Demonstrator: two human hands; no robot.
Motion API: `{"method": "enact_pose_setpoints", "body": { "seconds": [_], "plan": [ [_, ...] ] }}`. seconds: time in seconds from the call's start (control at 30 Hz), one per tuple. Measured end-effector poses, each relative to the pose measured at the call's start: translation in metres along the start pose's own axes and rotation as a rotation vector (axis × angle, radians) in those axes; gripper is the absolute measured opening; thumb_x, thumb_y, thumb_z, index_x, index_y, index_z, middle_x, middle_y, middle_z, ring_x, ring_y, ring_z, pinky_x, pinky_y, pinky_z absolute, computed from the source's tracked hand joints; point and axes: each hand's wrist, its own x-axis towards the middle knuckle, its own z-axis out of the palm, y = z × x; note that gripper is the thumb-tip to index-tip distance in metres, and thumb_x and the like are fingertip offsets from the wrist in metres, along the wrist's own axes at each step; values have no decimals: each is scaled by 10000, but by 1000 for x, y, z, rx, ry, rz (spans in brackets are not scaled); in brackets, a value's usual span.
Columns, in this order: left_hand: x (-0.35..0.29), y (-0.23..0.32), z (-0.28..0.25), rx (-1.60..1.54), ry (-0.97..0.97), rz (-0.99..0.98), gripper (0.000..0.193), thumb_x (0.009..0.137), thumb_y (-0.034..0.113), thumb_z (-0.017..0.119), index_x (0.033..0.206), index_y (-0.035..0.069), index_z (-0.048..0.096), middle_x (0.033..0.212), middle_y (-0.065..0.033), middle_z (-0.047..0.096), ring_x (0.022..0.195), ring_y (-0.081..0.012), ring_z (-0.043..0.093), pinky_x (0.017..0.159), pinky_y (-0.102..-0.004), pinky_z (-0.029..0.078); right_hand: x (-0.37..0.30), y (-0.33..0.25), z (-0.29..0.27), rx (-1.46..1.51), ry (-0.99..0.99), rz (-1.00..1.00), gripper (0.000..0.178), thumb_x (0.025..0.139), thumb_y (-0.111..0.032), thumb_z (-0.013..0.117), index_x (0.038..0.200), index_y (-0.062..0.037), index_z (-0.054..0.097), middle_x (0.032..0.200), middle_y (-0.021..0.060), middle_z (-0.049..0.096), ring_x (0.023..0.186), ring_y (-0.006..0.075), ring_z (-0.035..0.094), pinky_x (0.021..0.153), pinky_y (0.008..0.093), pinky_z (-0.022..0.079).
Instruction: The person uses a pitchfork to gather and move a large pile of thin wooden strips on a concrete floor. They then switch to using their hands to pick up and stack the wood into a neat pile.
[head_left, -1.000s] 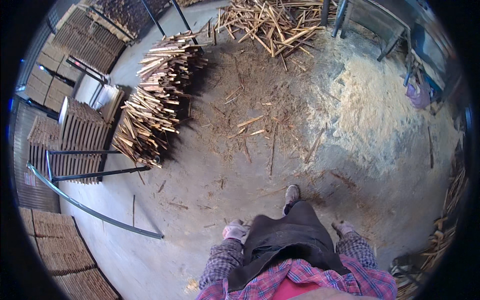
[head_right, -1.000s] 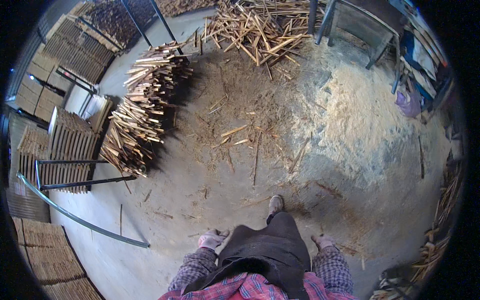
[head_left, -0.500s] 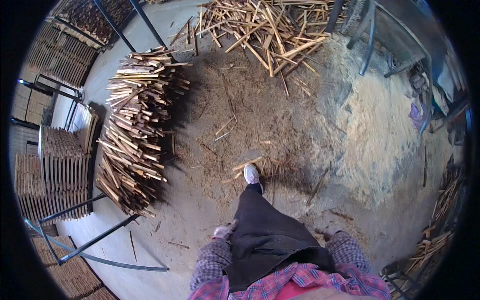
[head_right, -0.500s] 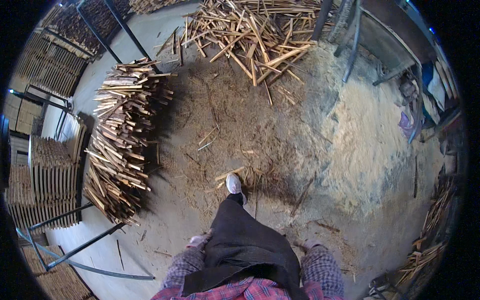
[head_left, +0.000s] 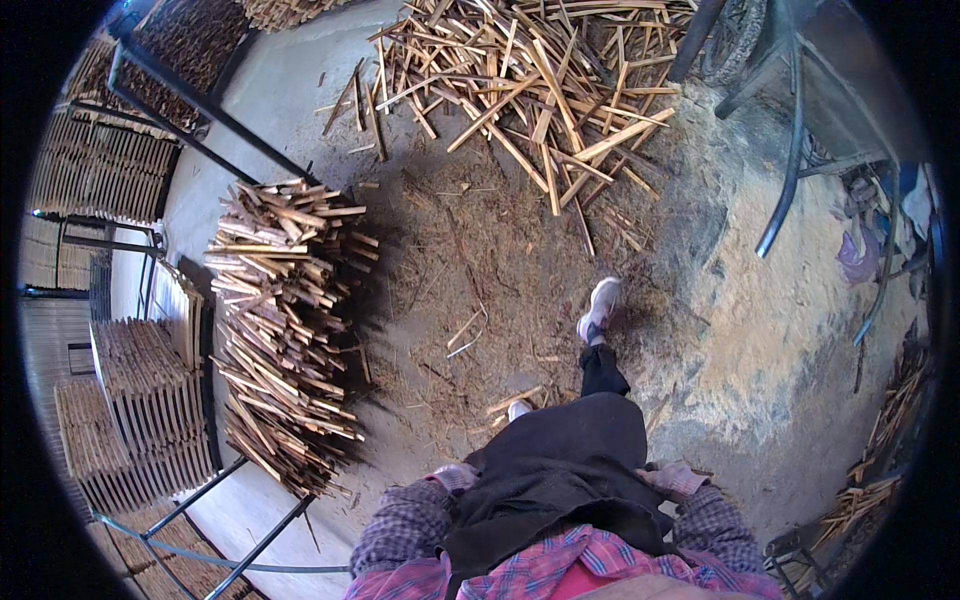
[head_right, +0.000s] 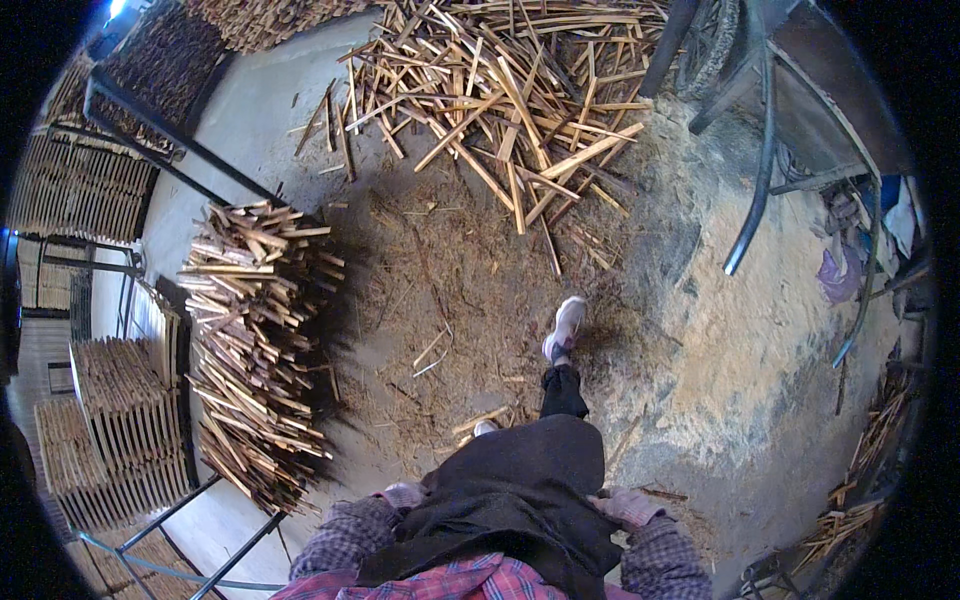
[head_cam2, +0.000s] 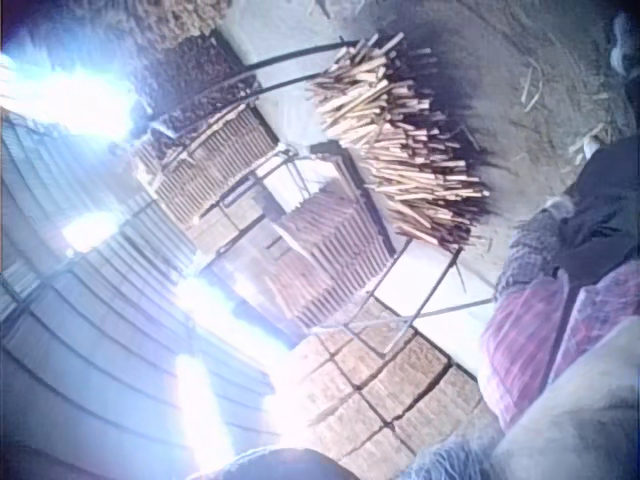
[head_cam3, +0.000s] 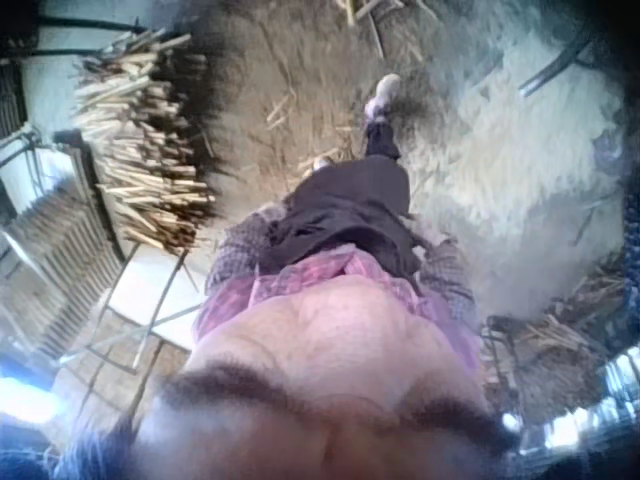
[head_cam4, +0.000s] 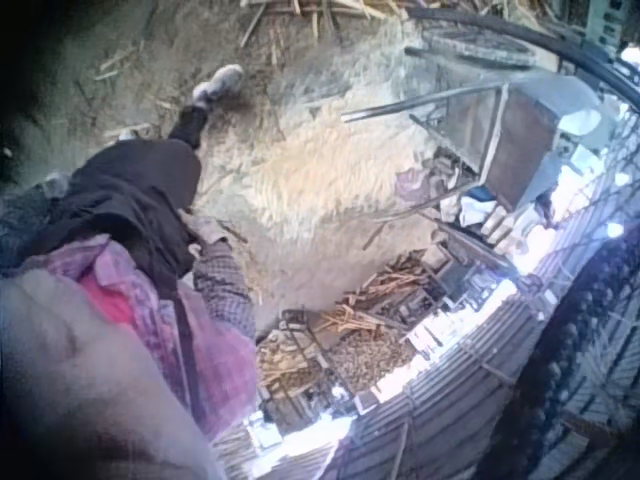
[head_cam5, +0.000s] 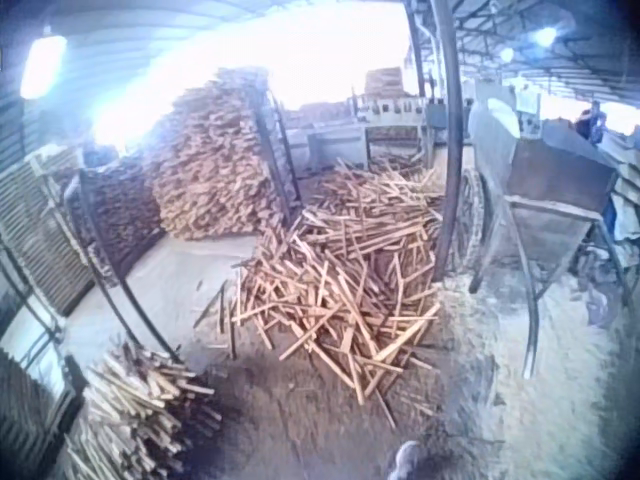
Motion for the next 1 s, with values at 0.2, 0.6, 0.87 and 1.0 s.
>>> {"method": "enact_pose_setpoints", "body": {
  "seconds": [0.2,0.6,0.87,1.0],
  "plan": [
    [22,114,-146,30,17,-93,388,757,369,546,1046,121,620,964,-131,638,872,-270,611,752,-368,473,44,-133,-191,-755,-22,-289,584,721,-548,576,1046,-64,611,1011,148,624,882,289,611,758,368,486],
    [401,194,-531,-127,889,-168,793,711,642,546,1303,146,364,1185,-226,508,1056,-325,544,784,-381,484,300,-471,-545,-999,1208,-202,1018,642,-448,716,1402,-100,136,1411,170,255,1303,311,248,1081,444,195],
    [617,285,-651,-727,1103,-129,1174,606,747,558,1391,11,90,1306,-260,377,1164,-362,449,954,-412,375,437,-509,-666,-1048,1456,-64,933,660,-659,585,1332,-86,285,1173,198,523,1084,312,526,896,394,429],
    [627,321,-657,-899,1137,29,1189,577,725,605,1378,-9,121,1242,-287,424,1124,-390,470,939,-423,379,448,-500,-668,-1060,1270,-156,864,673,-667,569,1276,-78,379,1051,213,598,1005,320,578,854,399,454]
  ]
}}
